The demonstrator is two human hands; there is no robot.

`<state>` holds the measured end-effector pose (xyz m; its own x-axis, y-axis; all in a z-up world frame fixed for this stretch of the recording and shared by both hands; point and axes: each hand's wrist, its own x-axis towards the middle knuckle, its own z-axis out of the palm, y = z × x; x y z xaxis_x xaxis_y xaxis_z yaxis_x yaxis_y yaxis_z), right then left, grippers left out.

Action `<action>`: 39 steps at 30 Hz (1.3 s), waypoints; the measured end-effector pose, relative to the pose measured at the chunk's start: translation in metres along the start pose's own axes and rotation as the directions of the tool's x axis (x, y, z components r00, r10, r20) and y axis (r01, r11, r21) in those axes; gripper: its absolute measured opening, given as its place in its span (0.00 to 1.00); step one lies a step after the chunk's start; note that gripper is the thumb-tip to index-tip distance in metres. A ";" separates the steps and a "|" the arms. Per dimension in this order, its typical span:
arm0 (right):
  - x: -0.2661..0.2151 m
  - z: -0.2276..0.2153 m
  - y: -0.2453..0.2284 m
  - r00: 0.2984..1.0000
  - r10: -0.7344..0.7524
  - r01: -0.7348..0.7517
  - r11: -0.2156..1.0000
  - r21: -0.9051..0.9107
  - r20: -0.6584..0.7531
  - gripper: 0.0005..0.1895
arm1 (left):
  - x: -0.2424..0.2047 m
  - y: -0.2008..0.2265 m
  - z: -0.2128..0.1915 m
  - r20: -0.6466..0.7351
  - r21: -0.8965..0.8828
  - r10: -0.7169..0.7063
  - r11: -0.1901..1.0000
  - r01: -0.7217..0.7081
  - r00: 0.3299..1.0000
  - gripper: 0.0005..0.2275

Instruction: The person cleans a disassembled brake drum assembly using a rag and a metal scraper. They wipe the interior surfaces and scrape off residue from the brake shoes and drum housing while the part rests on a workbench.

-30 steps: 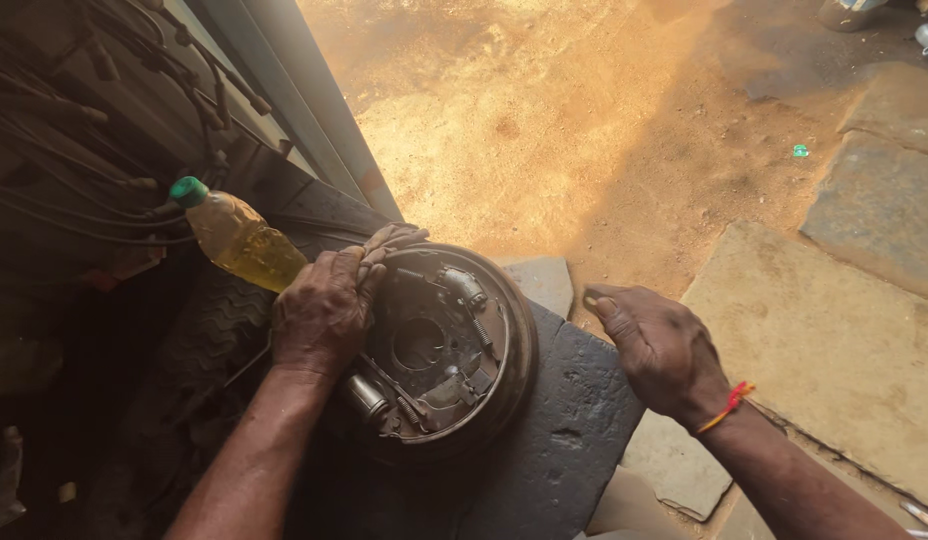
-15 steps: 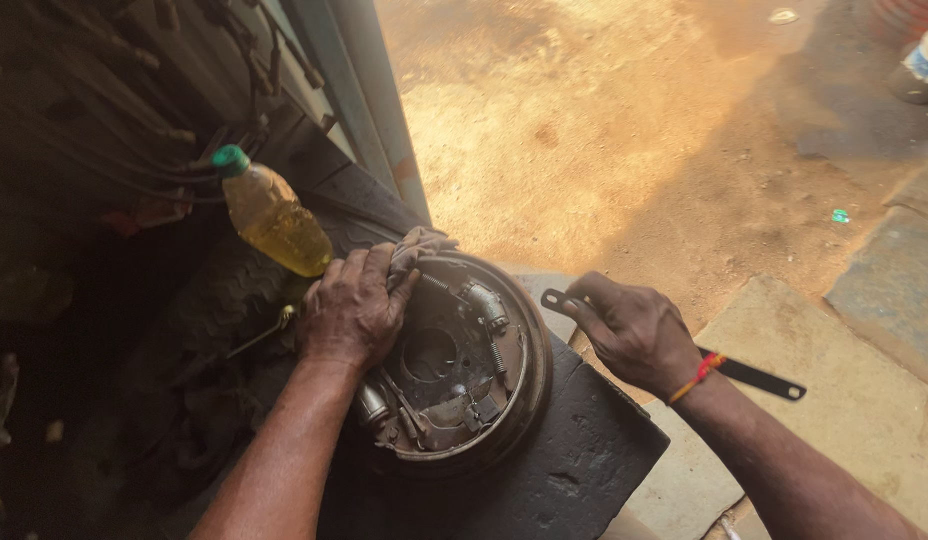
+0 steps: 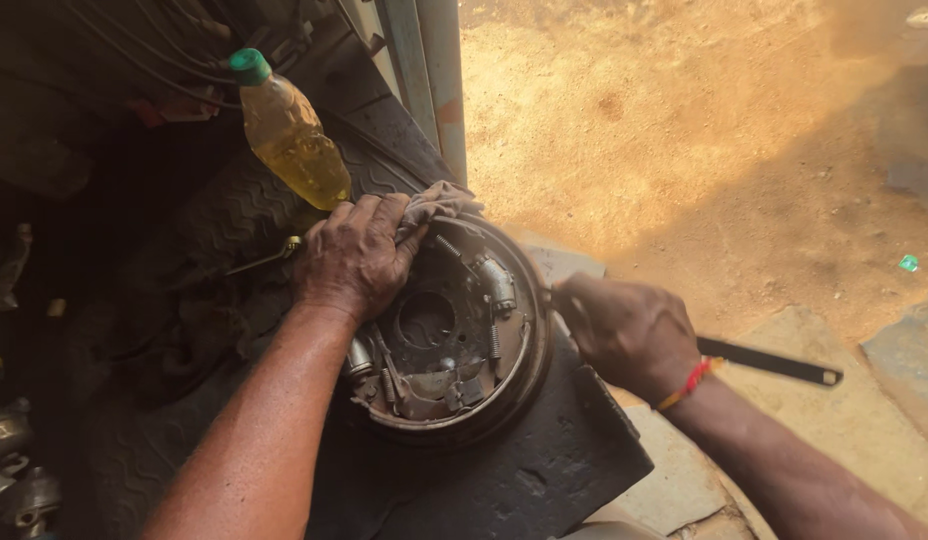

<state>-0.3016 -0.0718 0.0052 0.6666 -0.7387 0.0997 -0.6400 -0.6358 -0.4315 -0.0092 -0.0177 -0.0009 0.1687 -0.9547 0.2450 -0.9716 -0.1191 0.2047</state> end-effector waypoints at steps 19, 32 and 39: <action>0.002 -0.008 -0.007 0.981 -0.139 0.126 0.987 -0.101 -0.135 0.11 | 0.003 0.003 -0.012 0.081 -0.027 -0.060 0.998 0.063 0.995 0.17; -0.055 -0.002 -0.050 0.989 -0.004 -0.011 0.995 -0.098 -0.150 0.13 | -0.002 0.003 -0.013 0.096 -0.070 -0.043 0.996 0.050 0.994 0.17; -0.058 0.016 -0.042 0.965 0.245 -0.260 0.944 -0.204 -0.094 0.18 | -0.004 -0.001 -0.009 0.068 -0.056 0.015 0.998 -0.011 0.998 0.19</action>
<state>-0.3079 0.0015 0.0033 0.4506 -0.8896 0.0744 -0.8552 -0.4540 -0.2500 -0.0073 -0.0119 0.0062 0.1425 -0.9727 0.1834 -0.9627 -0.0930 0.2542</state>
